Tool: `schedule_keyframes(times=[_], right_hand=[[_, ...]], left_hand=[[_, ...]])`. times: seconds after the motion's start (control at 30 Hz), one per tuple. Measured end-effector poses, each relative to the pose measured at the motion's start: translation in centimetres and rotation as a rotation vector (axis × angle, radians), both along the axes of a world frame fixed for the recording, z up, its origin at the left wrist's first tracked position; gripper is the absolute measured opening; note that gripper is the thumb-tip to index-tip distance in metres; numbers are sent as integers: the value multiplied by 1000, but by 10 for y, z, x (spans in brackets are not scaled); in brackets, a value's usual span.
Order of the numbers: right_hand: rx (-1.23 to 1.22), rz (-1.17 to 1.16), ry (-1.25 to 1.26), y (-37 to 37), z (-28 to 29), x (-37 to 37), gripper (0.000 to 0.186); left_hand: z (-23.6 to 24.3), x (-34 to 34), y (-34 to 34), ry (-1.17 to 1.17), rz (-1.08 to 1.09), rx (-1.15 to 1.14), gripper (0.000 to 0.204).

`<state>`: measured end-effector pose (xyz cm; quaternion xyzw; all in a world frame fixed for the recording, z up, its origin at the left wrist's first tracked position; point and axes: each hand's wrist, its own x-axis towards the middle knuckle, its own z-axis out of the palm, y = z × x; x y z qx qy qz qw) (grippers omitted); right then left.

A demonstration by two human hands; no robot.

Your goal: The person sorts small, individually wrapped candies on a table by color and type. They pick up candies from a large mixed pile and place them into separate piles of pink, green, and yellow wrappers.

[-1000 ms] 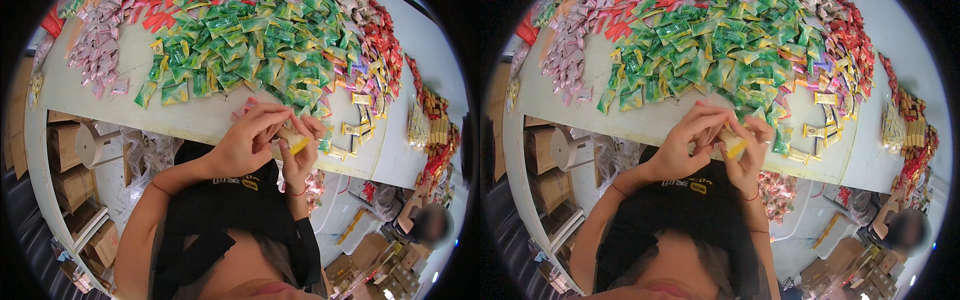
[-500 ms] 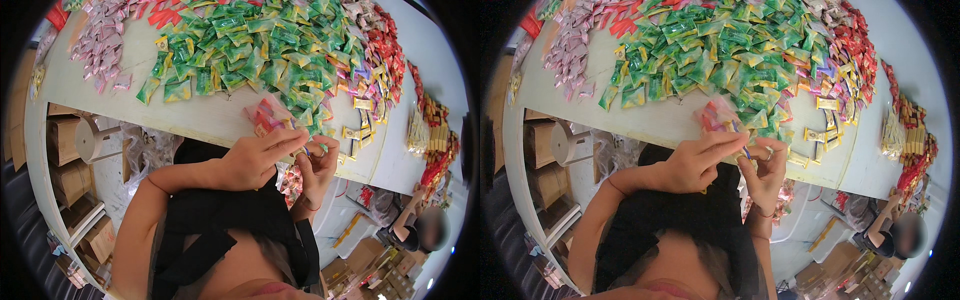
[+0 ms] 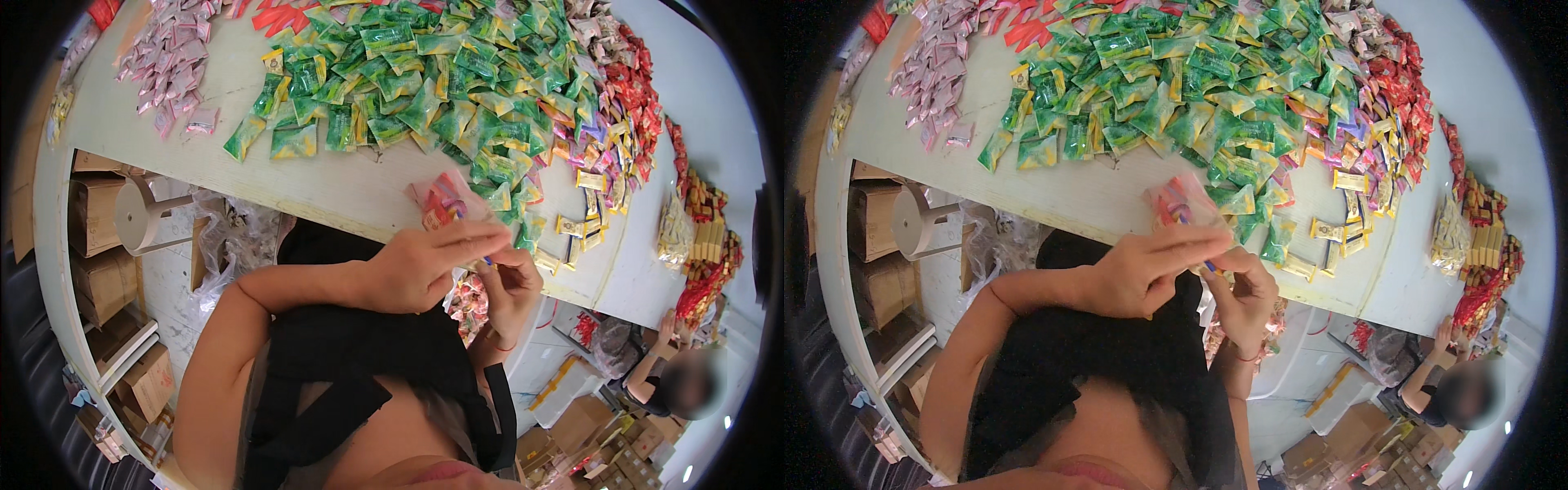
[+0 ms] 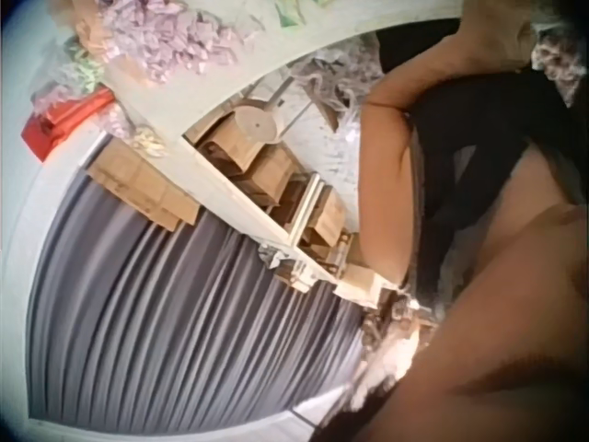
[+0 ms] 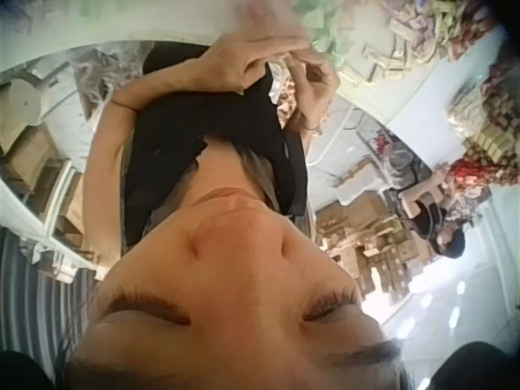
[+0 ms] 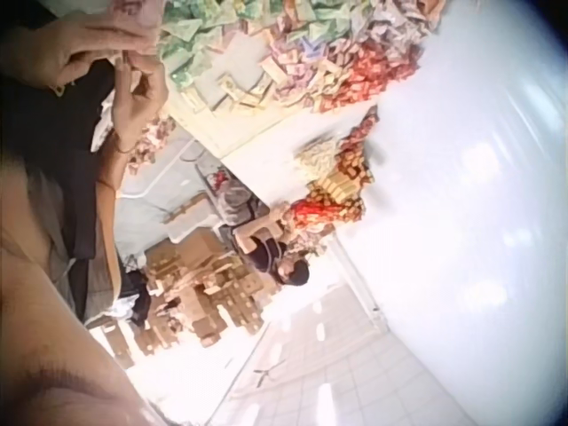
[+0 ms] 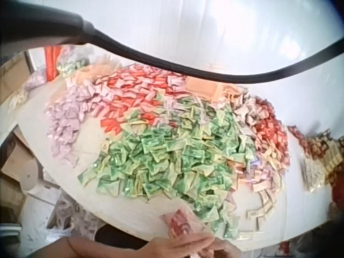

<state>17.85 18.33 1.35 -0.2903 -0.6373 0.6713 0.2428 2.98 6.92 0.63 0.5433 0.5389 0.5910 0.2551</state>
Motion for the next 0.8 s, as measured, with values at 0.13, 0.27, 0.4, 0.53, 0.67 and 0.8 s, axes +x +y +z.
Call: schedule_keyframes(times=[0.13,0.27,0.4,0.53,0.67,0.8], right_hand=[[364,-41,-54,-6,-14,-5,23],[400,-193,-113,-14,-11,-25,39],[561,-102,-287,-6,-26,-23,34],[360,-61,42,3,-13,-32,30],[212,63,-10,6,5,-28,24],[342,103,-197,8,6,-25,11]], left_hand=[[1,8,-2,-41,-122,-28,69],[-7,15,-1,-50,-239,-48,68],[-8,15,-1,-10,-217,-56,65],[-3,-13,1,-42,27,20,58],[19,-34,-6,-184,61,-139,49],[4,-38,-8,-262,125,-78,45]])
